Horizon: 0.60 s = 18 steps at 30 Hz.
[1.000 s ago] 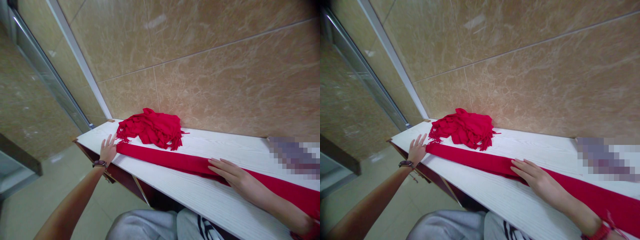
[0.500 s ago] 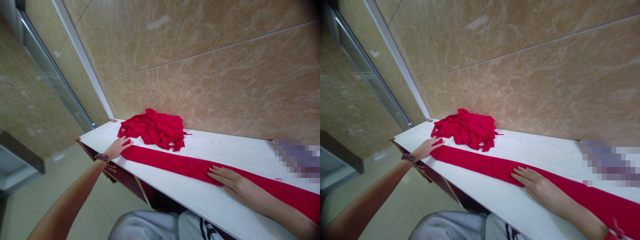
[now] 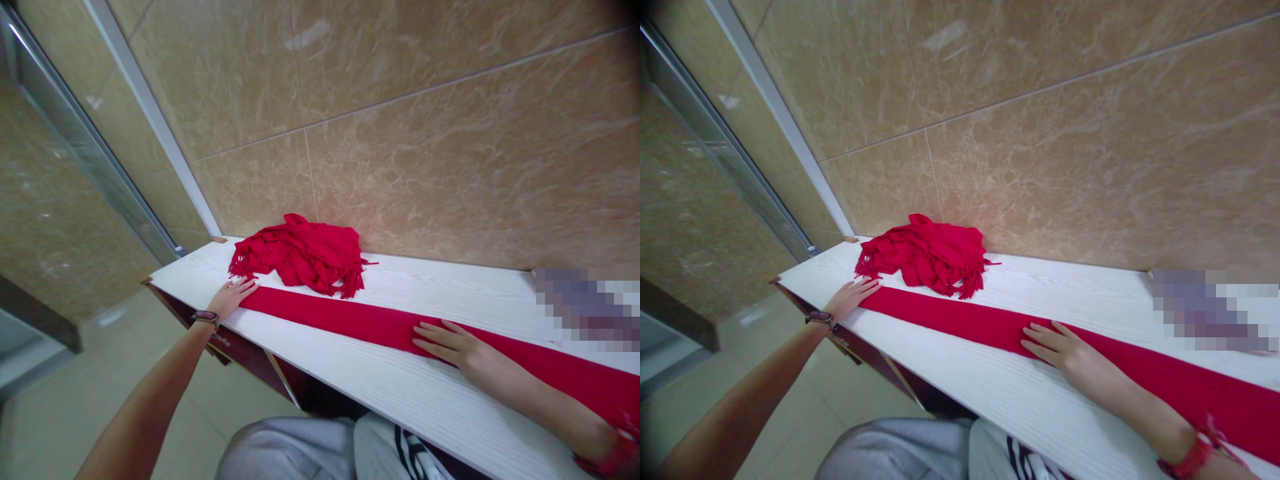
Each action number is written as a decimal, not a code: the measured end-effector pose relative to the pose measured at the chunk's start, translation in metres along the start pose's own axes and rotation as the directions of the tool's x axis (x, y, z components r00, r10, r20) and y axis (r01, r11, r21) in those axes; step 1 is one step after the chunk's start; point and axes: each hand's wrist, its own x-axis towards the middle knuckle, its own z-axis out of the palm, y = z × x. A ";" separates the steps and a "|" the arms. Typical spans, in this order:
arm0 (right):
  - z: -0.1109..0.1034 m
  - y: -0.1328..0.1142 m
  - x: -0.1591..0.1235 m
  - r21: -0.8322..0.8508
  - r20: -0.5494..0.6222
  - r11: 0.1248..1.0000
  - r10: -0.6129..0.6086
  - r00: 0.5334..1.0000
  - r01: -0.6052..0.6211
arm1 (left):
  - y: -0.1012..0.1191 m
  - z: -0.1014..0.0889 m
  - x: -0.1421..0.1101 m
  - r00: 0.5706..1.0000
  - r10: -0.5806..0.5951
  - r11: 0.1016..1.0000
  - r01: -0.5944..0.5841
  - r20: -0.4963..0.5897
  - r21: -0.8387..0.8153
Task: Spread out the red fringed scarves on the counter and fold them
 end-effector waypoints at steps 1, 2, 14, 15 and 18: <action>0.003 0.001 0.000 0.031 0.038 1.000 -0.007 0.999 0.005 | -0.001 0.005 -0.002 0.999 0.007 1.000 -0.006 0.031 -0.013; 0.005 0.002 -0.001 0.058 0.066 0.998 -0.002 0.998 -0.002 | -0.002 0.010 -0.003 0.999 0.011 1.000 -0.010 0.051 -0.022; 0.000 -0.001 0.001 0.116 0.135 0.990 0.066 0.989 -0.082 | 0.009 0.002 0.001 0.980 -0.059 0.995 0.073 0.191 -0.064; -0.002 -0.002 0.002 0.112 0.139 0.991 0.062 0.988 -0.078 | 0.017 0.000 0.004 0.977 -0.023 0.995 0.044 0.210 -0.095; -0.005 -0.003 0.004 0.125 0.144 0.990 0.045 0.989 -0.063 | 0.050 -0.008 0.012 0.960 0.143 0.961 -0.076 0.241 -0.267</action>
